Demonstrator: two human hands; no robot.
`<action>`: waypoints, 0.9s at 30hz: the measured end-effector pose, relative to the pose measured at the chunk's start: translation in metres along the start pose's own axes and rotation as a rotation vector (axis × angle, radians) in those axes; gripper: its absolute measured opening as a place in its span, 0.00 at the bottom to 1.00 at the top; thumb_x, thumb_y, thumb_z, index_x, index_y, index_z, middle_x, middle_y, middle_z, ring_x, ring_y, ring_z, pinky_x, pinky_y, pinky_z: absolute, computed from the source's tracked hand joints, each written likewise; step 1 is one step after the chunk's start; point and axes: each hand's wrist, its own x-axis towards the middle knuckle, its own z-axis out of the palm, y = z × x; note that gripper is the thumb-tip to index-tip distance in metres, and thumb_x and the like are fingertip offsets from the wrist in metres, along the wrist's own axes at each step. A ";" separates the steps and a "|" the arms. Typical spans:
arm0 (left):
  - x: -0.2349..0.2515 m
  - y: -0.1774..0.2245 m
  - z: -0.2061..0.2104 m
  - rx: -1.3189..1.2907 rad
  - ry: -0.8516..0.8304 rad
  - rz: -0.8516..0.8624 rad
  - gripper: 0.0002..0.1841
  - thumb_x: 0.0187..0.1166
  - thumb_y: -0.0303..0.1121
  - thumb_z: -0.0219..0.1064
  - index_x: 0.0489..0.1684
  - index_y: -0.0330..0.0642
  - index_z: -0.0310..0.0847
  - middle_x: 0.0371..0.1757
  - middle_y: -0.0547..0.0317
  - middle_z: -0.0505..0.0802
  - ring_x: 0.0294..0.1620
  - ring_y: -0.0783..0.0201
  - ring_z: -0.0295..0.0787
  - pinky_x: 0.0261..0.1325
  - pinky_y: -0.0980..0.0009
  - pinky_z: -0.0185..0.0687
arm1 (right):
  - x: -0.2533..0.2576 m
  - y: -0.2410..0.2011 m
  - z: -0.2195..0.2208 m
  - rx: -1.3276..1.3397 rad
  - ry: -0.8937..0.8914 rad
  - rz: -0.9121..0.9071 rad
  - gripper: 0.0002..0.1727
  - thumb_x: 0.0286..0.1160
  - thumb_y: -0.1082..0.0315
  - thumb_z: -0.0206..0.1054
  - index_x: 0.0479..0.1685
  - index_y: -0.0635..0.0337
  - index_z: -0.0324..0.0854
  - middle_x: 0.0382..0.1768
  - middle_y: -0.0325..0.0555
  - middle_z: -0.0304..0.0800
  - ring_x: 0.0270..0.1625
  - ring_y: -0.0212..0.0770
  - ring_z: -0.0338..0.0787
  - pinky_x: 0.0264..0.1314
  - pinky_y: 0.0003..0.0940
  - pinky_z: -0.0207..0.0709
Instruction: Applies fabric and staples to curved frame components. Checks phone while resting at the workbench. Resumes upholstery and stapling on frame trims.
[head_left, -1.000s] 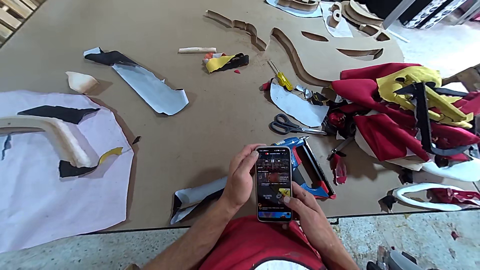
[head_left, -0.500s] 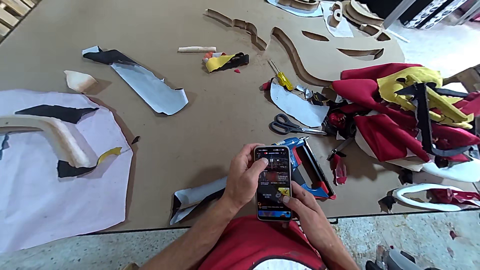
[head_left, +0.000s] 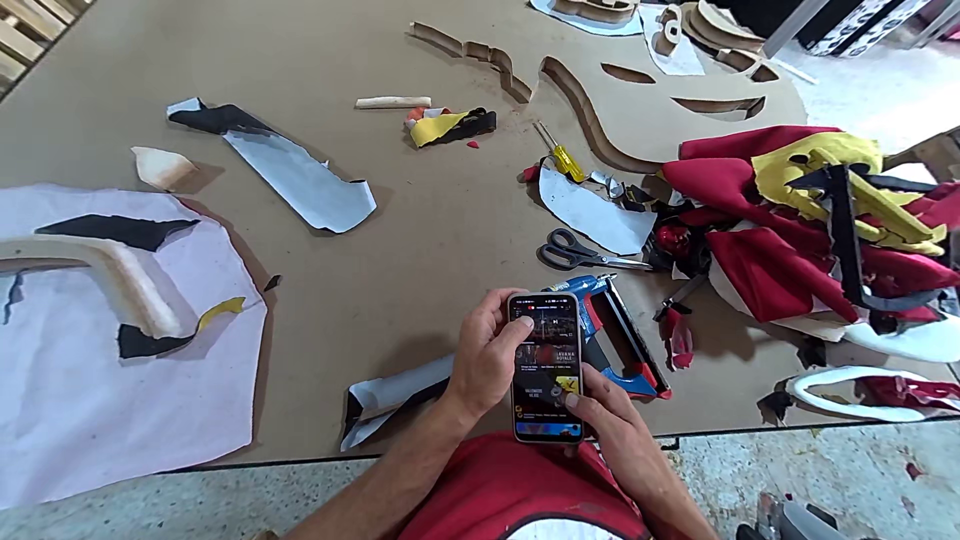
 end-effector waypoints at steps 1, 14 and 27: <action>0.000 0.000 0.000 -0.002 0.000 0.001 0.19 0.82 0.26 0.54 0.68 0.38 0.79 0.46 0.48 0.96 0.44 0.56 0.96 0.47 0.61 0.94 | 0.000 0.000 0.000 0.003 -0.003 -0.001 0.19 0.83 0.68 0.50 0.65 0.63 0.78 0.50 0.47 0.94 0.44 0.40 0.95 0.32 0.34 0.91; -0.003 -0.003 -0.002 -0.001 0.022 -0.009 0.18 0.81 0.26 0.56 0.67 0.39 0.80 0.46 0.48 0.96 0.44 0.57 0.96 0.47 0.61 0.94 | 0.000 0.001 0.002 0.006 -0.015 0.015 0.19 0.83 0.69 0.51 0.66 0.64 0.78 0.51 0.48 0.94 0.45 0.41 0.96 0.32 0.35 0.91; -0.001 -0.003 -0.003 -0.024 0.021 -0.017 0.18 0.83 0.26 0.54 0.68 0.38 0.80 0.46 0.47 0.96 0.44 0.56 0.96 0.47 0.60 0.94 | 0.003 0.002 0.001 -0.004 -0.017 0.016 0.18 0.82 0.69 0.51 0.65 0.63 0.78 0.49 0.47 0.94 0.43 0.40 0.96 0.30 0.34 0.90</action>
